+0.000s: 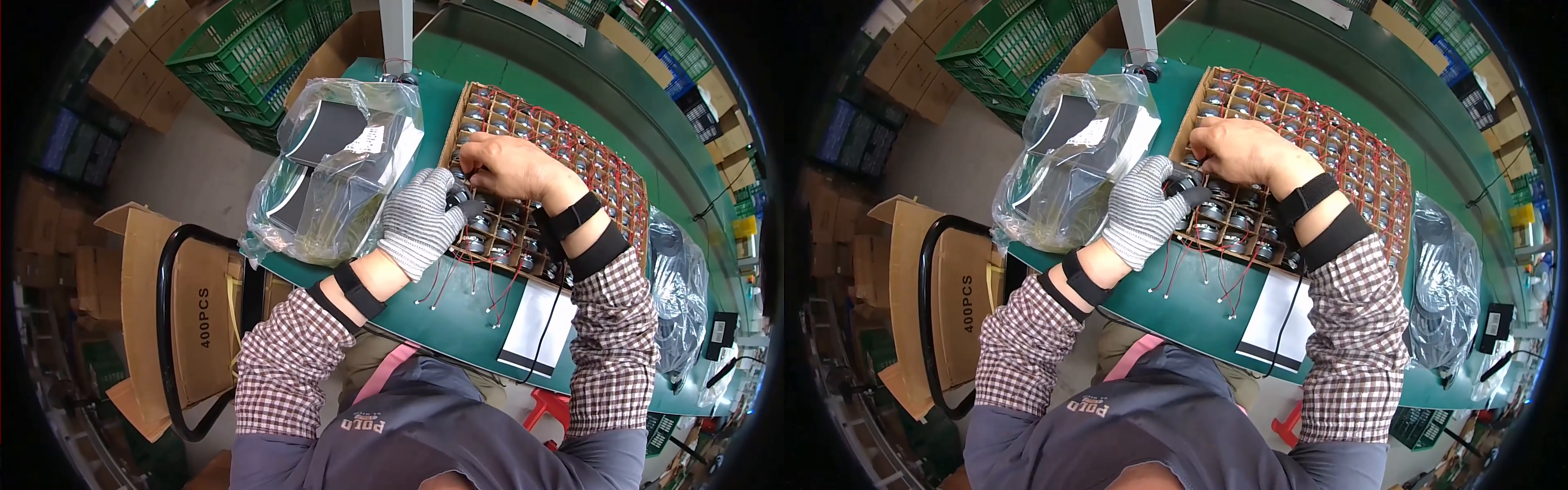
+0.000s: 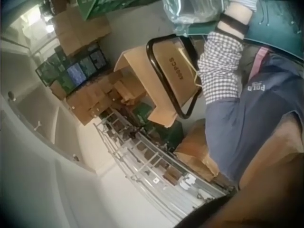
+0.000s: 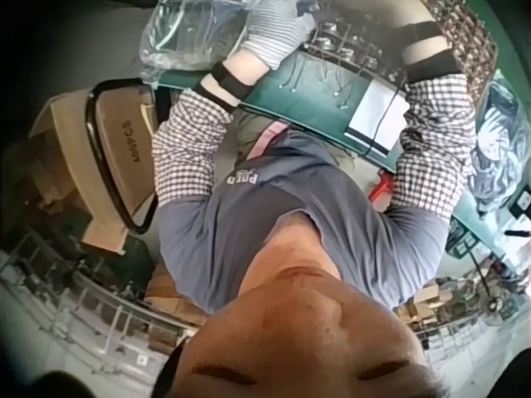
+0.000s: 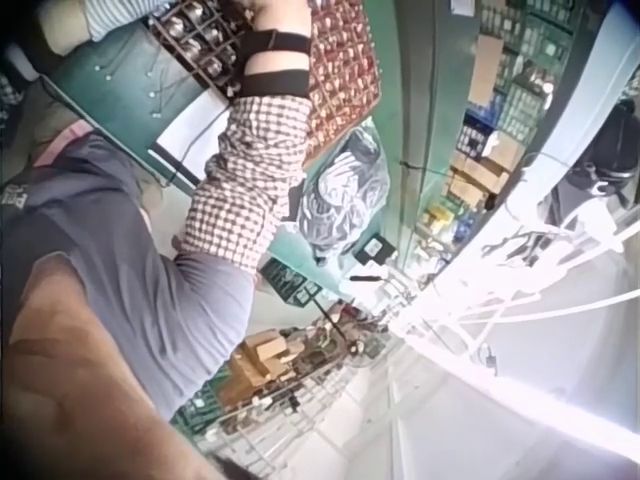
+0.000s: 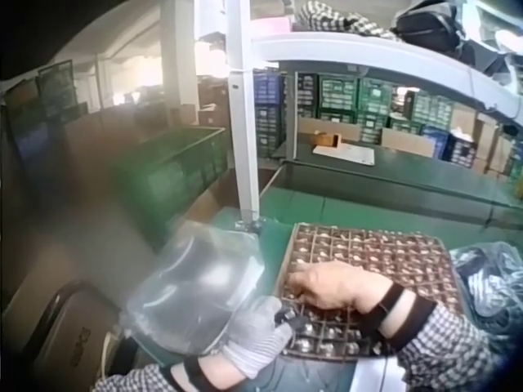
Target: The person picks up a speaker from a tray, wraps a piece of adhesive tape around it, and then places the speaker back into the tray.
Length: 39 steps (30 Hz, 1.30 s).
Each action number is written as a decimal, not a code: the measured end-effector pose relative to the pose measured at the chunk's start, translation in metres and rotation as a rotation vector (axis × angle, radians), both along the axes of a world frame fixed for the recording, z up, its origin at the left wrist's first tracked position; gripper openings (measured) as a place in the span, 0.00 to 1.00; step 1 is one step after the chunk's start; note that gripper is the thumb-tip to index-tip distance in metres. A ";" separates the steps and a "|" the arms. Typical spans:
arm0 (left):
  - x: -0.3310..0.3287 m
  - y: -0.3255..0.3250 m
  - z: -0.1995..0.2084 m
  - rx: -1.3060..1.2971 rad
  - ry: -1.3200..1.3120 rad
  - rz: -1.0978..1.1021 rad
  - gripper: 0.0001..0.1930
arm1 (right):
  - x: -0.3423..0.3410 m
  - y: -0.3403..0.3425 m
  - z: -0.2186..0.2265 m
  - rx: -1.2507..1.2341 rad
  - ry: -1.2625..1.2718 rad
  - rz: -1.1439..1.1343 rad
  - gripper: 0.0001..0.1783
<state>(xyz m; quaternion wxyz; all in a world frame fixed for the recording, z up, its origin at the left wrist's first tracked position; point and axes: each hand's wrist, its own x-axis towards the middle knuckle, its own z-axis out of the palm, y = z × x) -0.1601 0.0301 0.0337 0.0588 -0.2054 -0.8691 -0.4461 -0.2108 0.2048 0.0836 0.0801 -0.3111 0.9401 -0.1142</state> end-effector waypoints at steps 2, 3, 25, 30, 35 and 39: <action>-0.001 0.000 0.000 -0.003 0.020 -0.008 0.17 | -0.001 0.000 -0.002 0.016 -0.002 0.009 0.07; -0.001 0.000 0.000 -0.003 0.019 -0.008 0.17 | -0.001 0.000 0.000 0.032 0.001 0.015 0.07; -0.001 -0.001 0.002 -0.284 0.078 -0.020 0.15 | 0.018 -0.009 0.001 -0.005 0.000 -0.075 0.07; 0.000 0.001 0.006 -0.386 0.211 -0.022 0.12 | 0.017 -0.005 0.003 0.047 0.070 -0.050 0.07; 0.018 -0.022 0.024 0.041 -0.043 0.022 0.16 | 0.022 -0.008 0.010 -0.033 0.230 -0.036 0.07; 0.038 -0.021 0.010 0.477 -0.136 0.062 0.24 | 0.042 -0.024 0.047 -0.330 0.057 -0.187 0.08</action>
